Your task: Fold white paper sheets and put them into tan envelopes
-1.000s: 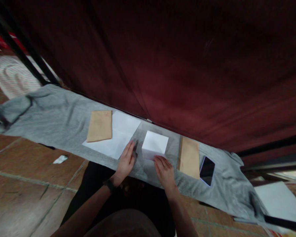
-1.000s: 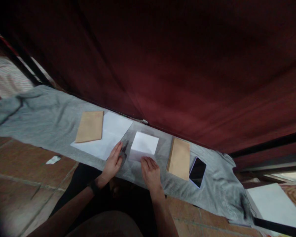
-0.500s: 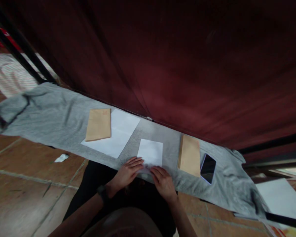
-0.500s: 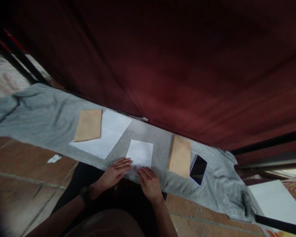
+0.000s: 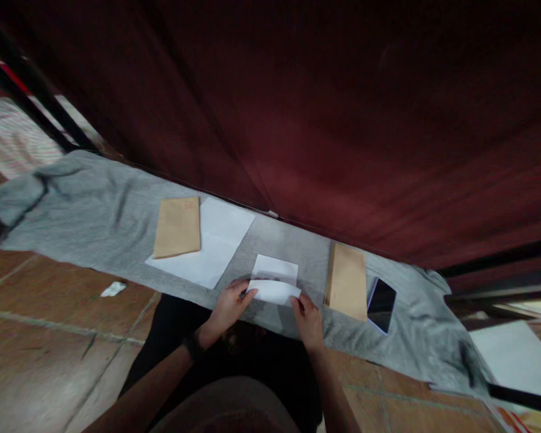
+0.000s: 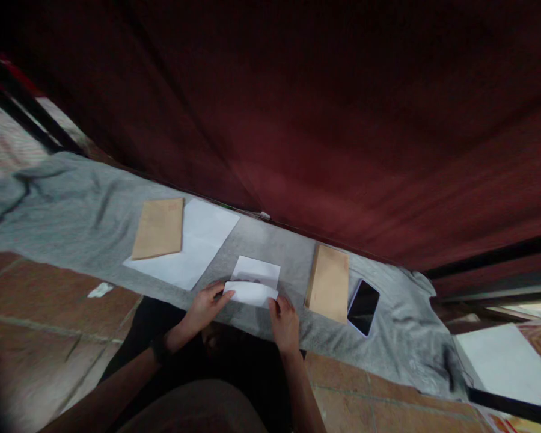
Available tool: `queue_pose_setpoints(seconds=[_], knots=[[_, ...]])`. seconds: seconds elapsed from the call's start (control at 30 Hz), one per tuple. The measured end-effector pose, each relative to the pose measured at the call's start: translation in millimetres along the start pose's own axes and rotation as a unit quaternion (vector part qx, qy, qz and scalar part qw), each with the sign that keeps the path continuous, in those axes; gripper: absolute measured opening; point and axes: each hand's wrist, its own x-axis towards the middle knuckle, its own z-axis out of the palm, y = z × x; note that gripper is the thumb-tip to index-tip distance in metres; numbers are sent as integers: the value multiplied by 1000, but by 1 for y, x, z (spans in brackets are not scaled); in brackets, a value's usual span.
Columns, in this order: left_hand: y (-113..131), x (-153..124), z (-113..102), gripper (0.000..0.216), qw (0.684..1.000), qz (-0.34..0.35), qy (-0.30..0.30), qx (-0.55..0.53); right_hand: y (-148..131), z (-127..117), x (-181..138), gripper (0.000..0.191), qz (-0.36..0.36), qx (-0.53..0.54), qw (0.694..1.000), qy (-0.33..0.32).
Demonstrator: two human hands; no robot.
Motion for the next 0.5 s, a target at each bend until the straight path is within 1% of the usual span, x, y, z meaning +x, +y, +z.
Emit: queue_pose_setpoints(seconds=[0.1, 0.2, 0.37, 0.5], knots=[[2, 14, 4, 22, 998, -44, 19, 46, -8, 2, 12, 34, 67, -58, 996, -19], [6, 24, 5, 23, 992, -76, -4, 105, -14, 2, 22, 29, 103, -112, 988, -35], [19, 37, 1, 20, 972, -116, -64, 195, -21, 2, 32, 27, 127, -161, 978, -46], [29, 44, 1, 20, 956, -146, -85, 239, -24, 4, 35, 27, 129, -190, 973, -39]])
